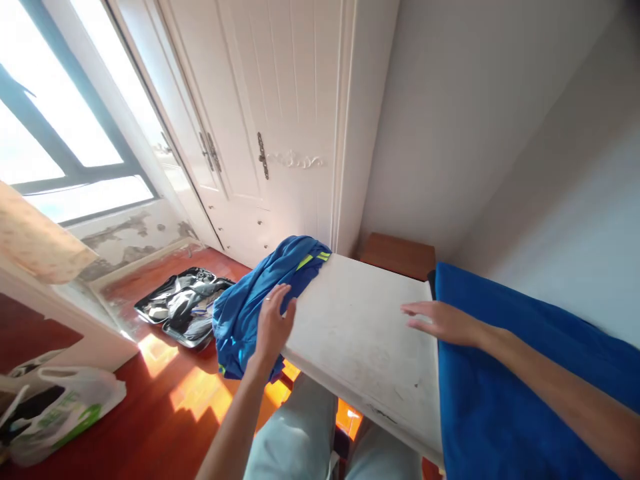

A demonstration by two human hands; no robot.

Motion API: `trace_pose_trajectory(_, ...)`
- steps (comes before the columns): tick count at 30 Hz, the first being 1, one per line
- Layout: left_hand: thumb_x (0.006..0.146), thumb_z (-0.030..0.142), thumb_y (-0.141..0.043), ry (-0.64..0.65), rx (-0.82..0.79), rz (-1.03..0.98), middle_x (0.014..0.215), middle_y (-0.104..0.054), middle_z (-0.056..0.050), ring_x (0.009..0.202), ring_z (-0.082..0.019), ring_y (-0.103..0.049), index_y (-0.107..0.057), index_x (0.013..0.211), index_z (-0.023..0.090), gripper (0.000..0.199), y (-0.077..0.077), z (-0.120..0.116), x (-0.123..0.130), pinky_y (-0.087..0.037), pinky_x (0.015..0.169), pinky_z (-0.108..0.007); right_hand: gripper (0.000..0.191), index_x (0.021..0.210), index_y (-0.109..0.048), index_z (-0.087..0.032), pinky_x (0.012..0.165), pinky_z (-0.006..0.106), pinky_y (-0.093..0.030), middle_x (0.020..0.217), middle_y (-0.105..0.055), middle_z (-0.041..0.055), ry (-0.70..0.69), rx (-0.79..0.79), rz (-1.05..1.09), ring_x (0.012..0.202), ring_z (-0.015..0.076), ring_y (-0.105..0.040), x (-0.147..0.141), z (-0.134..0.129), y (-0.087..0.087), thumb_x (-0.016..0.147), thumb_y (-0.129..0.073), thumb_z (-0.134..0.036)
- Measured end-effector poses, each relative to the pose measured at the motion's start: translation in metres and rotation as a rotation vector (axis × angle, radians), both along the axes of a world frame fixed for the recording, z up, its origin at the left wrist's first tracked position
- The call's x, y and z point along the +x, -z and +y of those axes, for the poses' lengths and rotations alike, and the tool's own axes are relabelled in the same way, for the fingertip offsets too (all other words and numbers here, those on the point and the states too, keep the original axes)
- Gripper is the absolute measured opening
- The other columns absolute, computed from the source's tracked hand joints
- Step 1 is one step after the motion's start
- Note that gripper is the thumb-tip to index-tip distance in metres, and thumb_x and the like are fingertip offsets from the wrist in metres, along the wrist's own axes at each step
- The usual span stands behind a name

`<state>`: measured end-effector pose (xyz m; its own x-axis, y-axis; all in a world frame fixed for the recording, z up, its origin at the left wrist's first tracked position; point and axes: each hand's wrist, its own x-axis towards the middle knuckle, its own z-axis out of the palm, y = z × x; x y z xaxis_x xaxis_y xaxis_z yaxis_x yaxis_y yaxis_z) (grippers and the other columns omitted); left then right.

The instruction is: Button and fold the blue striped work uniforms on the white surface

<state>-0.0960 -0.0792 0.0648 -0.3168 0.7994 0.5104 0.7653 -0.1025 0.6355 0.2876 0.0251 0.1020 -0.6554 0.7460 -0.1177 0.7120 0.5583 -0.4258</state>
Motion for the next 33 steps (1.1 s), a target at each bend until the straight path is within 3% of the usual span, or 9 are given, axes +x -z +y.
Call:
trace_pose_trajectory(3,0.088,0.042,-0.053,-0.281,-0.141,0.135,0.135,-0.055,-0.019,0.135,-0.034,-0.042,-0.050,0.134,0.010,0.055,0.005,0.006,-0.080,-0.033,0.113,-0.048,0.042,0.121,-0.068,-0.023,0.099,0.041,-0.047,0.117,-0.071,0.0061,-0.127,-0.054,0.103,0.109,0.0278,-0.065,-0.066,-0.019,0.000,0.086,-0.056,-0.044)
trace_pose_trajectory(6,0.077,0.052,-0.065,-0.316,-0.342,0.210,0.140,-0.048,-0.027,0.137,-0.041,-0.037,-0.034,0.144,0.001,0.090,0.014,0.012,-0.130,-0.033,0.111,-0.049,0.039,0.118,-0.070,-0.022,0.096,0.039,-0.048,0.113,-0.073,0.0069,-0.243,-0.056,0.196,0.105,0.0270,-0.067,-0.127,-0.021,-0.002,0.087,-0.056,-0.040)
trace_pose_trajectory(8,0.077,0.054,-0.065,-0.242,-0.422,0.224,0.133,-0.054,-0.024,0.127,-0.039,-0.049,-0.043,0.141,0.005,0.083,0.019,0.016,-0.147,-0.041,0.104,-0.045,0.037,0.116,-0.070,-0.020,0.095,0.038,-0.050,0.112,-0.073,0.0075,-0.287,-0.063,0.266,0.102,0.0259,-0.068,-0.169,-0.017,-0.001,0.088,-0.055,-0.039)
trace_pose_trajectory(10,0.082,0.047,-0.059,-0.198,-0.420,0.215,0.119,-0.062,-0.017,0.114,-0.033,-0.059,-0.062,0.123,0.014,0.053,0.021,0.019,-0.155,-0.045,0.097,-0.040,0.036,0.115,-0.070,-0.019,0.091,0.037,-0.052,0.110,-0.073,0.0073,-0.261,-0.107,0.382,0.097,0.0244,-0.069,-0.211,-0.010,0.005,0.088,-0.057,-0.038)
trace_pose_trajectory(14,0.086,0.028,-0.048,-0.201,-0.356,0.174,0.097,-0.068,-0.011,0.099,-0.027,-0.063,-0.073,0.087,0.020,0.026,0.012,0.020,-0.161,-0.047,0.089,-0.037,0.032,0.113,-0.069,-0.021,0.092,0.037,-0.053,0.109,-0.073,0.0050,-0.046,-0.167,0.598,0.099,0.0224,-0.068,-0.291,0.008,0.025,0.085,-0.061,-0.031)
trace_pose_trajectory(21,0.087,0.015,-0.042,-0.158,-0.269,0.139,0.099,-0.069,-0.009,0.095,-0.024,-0.063,-0.068,0.091,0.019,0.027,-0.004,0.018,-0.126,-0.046,0.086,-0.035,0.051,0.130,-0.053,-0.015,0.091,0.037,-0.051,0.121,-0.066,0.0126,0.309,-0.130,0.501,0.109,0.0244,-0.063,-0.380,0.048,0.034,0.092,-0.051,-0.050)
trace_pose_trajectory(27,0.092,0.011,-0.042,0.080,-0.287,0.220,0.094,-0.068,-0.008,0.091,-0.021,-0.064,-0.066,0.091,0.018,0.026,0.010,0.013,-0.074,-0.046,0.081,-0.031,0.073,0.128,-0.051,-0.006,0.078,0.034,-0.053,0.123,-0.063,0.0223,0.479,-0.154,0.287,0.104,0.0309,-0.065,-0.412,0.074,0.025,0.080,-0.063,-0.060)
trace_pose_trajectory(30,0.091,0.022,-0.052,0.059,-0.270,0.221,0.117,-0.064,-0.013,0.098,-0.023,-0.063,-0.064,0.107,0.016,0.020,0.017,0.008,-0.079,-0.047,0.083,-0.033,0.063,0.121,-0.057,-0.008,0.084,0.035,-0.051,0.120,-0.064,0.0219,0.500,-0.137,0.198,0.109,0.0334,-0.063,-0.414,0.079,0.028,0.075,-0.071,-0.049)
trace_pose_trajectory(33,0.086,0.028,-0.061,-0.029,-0.227,0.201,0.134,-0.055,-0.018,0.115,-0.030,-0.056,-0.056,0.125,0.015,0.041,0.021,0.006,-0.105,-0.044,0.094,-0.041,0.060,0.122,-0.058,-0.008,0.096,0.041,-0.045,0.129,-0.058,0.0247,0.535,-0.100,0.162,0.121,0.0364,-0.055,-0.410,0.079,0.033,0.085,-0.057,-0.055)
